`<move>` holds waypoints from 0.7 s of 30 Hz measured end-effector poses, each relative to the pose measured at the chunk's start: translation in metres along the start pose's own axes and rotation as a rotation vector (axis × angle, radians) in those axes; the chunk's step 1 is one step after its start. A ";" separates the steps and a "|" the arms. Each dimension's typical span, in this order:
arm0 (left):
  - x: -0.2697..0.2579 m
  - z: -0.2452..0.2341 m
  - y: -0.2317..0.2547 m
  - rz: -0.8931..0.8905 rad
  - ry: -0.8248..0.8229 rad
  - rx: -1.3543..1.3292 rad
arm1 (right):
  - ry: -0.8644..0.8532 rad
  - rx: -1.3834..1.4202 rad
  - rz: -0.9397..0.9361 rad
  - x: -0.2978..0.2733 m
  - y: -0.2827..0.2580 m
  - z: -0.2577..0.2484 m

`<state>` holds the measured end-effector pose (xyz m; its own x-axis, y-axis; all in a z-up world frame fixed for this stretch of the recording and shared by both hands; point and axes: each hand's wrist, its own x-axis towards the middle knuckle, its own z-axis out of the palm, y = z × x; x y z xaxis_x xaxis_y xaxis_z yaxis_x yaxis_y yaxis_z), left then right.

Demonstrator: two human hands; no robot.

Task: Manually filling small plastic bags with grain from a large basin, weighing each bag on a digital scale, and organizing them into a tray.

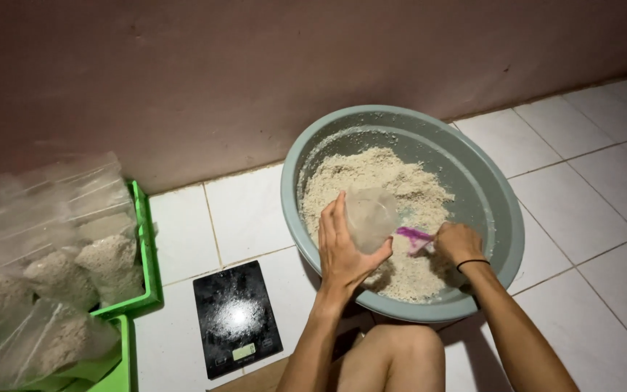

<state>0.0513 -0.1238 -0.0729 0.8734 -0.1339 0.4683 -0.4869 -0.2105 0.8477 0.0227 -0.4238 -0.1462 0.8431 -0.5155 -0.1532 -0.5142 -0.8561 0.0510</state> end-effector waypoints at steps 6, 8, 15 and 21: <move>0.003 0.001 0.002 0.002 -0.025 0.008 | -0.097 0.198 -0.031 0.003 0.000 -0.001; 0.002 0.000 0.004 0.001 -0.023 0.014 | -0.107 0.214 -0.040 -0.012 -0.005 -0.025; 0.002 0.003 0.000 0.027 -0.039 0.027 | -0.219 0.250 0.002 -0.064 0.000 -0.079; 0.004 -0.003 0.008 0.006 -0.074 0.047 | 0.004 0.617 0.107 -0.099 0.014 -0.120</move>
<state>0.0510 -0.1228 -0.0638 0.8679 -0.2057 0.4521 -0.4935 -0.2547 0.8316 -0.0492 -0.3884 -0.0118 0.7820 -0.5982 -0.1751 -0.5908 -0.6221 -0.5138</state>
